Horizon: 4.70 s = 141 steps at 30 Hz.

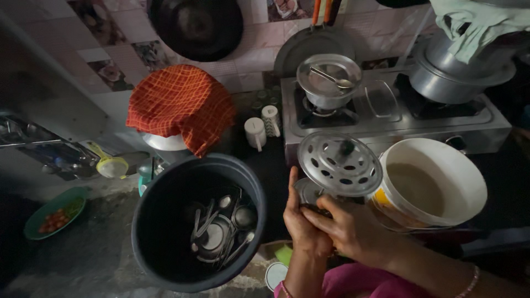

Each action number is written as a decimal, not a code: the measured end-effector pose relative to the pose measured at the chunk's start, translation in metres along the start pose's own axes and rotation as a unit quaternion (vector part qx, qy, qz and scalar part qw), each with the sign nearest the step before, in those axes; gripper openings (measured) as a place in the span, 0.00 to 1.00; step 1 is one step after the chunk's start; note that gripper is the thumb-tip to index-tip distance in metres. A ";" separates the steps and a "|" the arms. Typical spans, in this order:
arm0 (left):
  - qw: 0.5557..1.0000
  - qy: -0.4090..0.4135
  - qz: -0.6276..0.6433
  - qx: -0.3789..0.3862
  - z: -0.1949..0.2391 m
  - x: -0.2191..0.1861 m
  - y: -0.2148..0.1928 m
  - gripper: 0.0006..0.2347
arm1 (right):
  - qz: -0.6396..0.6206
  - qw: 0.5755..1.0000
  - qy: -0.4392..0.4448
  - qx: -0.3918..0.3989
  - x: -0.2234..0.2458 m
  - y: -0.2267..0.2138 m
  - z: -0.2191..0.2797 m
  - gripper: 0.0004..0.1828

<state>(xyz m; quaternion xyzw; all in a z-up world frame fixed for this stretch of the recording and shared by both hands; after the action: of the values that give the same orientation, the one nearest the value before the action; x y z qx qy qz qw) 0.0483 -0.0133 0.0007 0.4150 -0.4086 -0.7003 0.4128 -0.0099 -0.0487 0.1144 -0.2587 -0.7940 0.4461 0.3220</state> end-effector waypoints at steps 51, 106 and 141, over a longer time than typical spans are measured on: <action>0.970 0.125 -0.158 -0.137 -0.029 -0.001 0.002 0.13 | -0.177 0.973 0.104 -0.103 -0.190 0.016 0.030 0.11; 0.996 0.024 -0.056 -0.059 -0.042 0.031 0.000 0.18 | -0.139 0.988 0.067 -0.010 -0.234 0.028 0.019 0.18; 0.996 -0.054 -0.071 -0.009 -0.044 0.039 0.014 0.14 | -0.398 0.915 0.037 0.058 -0.248 0.067 -0.013 0.17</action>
<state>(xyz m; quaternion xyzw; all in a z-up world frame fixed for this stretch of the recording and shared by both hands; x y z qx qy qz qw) 0.0800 -0.0636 -0.0106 0.4008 -0.3934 -0.7531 0.3428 0.1716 -0.1831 -0.0086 0.0814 -0.7915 0.3169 0.5163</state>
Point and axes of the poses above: each hand's wrist, its own z-axis away from the middle knuckle, its own y-axis out of the palm, x = y × z, the point moved 10 cm from there along -z, towards the middle knuckle, and after that the axes turned 1 degree about z, right-handed, at the moved point
